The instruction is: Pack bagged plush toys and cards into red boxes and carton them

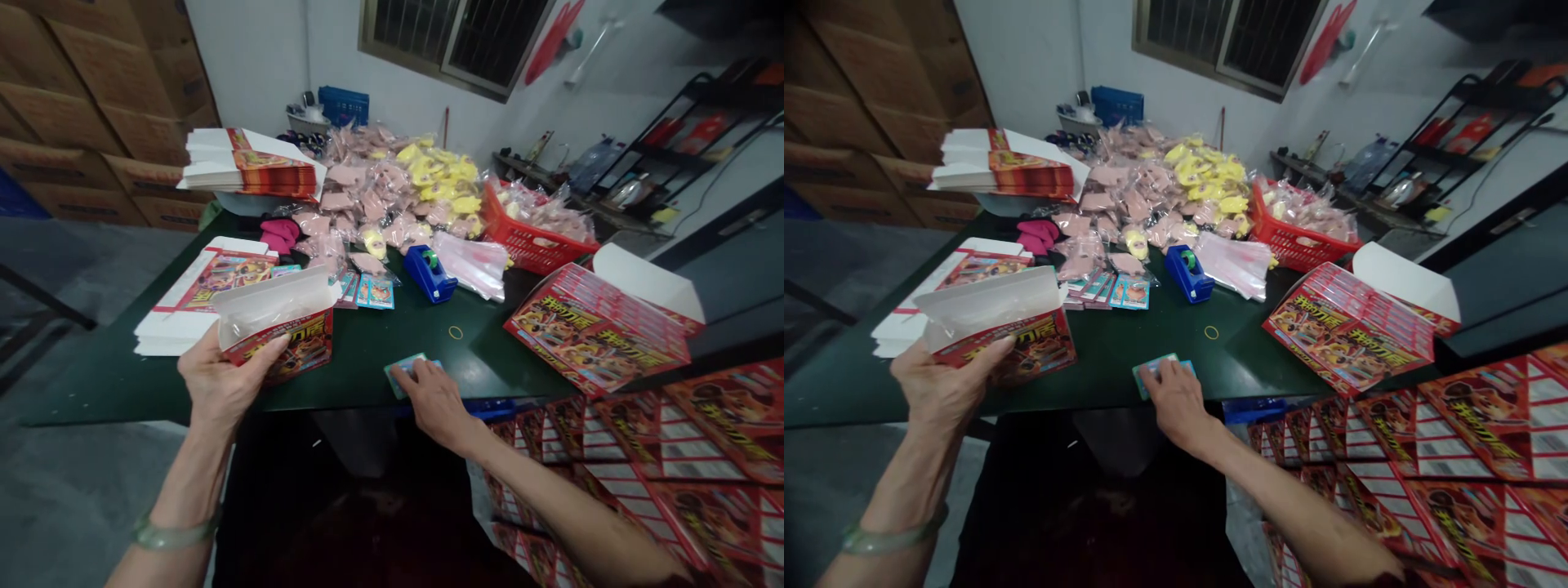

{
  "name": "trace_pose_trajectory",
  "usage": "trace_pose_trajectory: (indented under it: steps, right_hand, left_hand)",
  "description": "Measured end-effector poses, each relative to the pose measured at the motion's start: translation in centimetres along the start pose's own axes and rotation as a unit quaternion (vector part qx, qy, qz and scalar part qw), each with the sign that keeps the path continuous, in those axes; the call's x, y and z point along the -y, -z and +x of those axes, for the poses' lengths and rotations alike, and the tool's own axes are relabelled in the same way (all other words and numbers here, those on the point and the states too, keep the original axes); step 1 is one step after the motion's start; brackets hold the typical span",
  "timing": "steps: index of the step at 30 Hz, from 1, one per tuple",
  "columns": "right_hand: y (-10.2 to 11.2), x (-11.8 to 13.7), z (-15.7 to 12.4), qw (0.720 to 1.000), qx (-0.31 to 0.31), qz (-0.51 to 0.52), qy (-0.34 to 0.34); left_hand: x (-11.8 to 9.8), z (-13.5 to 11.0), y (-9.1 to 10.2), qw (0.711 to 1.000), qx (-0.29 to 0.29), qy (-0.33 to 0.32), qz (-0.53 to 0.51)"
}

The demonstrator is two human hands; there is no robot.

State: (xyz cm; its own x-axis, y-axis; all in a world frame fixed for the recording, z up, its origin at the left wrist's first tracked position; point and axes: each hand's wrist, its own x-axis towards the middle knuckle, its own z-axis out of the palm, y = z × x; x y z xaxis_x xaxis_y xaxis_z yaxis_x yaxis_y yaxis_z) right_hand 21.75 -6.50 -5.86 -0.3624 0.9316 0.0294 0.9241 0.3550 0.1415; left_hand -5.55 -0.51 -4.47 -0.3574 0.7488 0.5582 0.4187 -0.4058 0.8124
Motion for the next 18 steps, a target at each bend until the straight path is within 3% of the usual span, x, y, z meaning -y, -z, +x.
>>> trace_pose_trajectory:
  steps: [4,11,18]
  right_hand:
    - [0.3,0.3,-1.2,0.996,-0.022,0.065,0.048]
    - [-1.1,2.2,-2.1,0.973,-0.12,0.16,-0.117]
    - [-2.7,4.2,-0.6,0.958,-0.152,0.147,-0.196]
  left_hand:
    - [0.7,0.1,-0.2,1.0,-0.014,0.026,-0.01]
    - [1.5,0.1,-0.4,0.999,-0.024,0.02,-0.035]
    - [1.1,0.1,-0.2,0.999,-0.011,0.007,-0.032]
